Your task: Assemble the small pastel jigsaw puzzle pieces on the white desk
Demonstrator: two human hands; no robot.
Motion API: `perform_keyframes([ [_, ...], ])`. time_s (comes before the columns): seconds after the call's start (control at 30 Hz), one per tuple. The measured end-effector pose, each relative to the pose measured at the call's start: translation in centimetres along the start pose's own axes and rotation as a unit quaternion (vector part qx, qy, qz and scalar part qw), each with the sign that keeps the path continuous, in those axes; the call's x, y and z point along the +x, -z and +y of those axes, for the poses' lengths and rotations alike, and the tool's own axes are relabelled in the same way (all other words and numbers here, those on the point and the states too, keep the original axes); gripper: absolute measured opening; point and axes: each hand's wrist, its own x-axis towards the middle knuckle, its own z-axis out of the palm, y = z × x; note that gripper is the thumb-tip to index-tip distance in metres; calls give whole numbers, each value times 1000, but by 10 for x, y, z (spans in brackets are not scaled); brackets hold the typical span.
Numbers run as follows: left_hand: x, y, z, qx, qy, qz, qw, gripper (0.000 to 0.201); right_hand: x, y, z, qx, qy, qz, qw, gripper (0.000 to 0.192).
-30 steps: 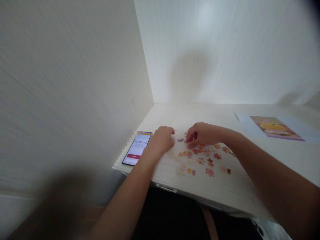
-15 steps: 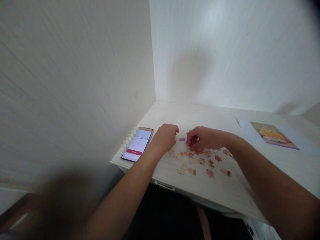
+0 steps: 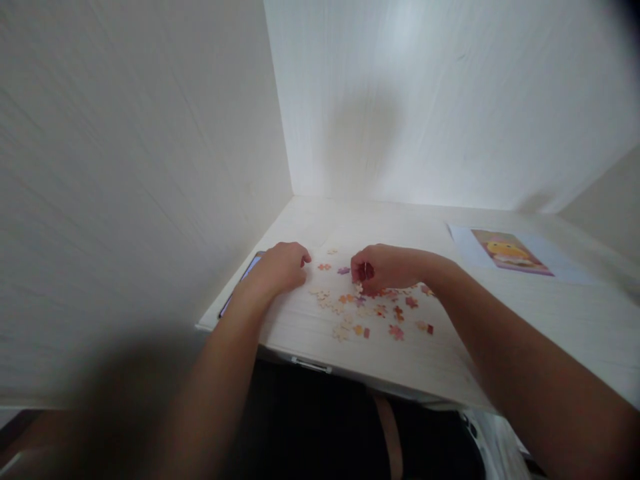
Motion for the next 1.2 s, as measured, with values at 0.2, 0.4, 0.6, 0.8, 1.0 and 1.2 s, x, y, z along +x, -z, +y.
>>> perform_keyframes([
  [0.2,3,-5,6,-1,1,1,1000,30,6,-3,-1,-17,20,94,995,6],
  [0.4,6,-8,9,-15,-6,48,999,26,11,-11,-10,-44,53,152,986,17],
  [0.6,6,-10,14,-24,-10,49,998,23,6,-5,-7,8,27,73,997,21],
  [0.8,4,-10,24,-26,-26,42,998,15,2,0,-8,13,15,2,1000,33],
  [1.0,-2,-7,30,-37,-73,18,996,24,3,-1,-5,24,31,-18,999,18],
  [1.2,-3,-4,27,-46,-74,5,996,21,2,1,-5,20,27,44,998,9],
])
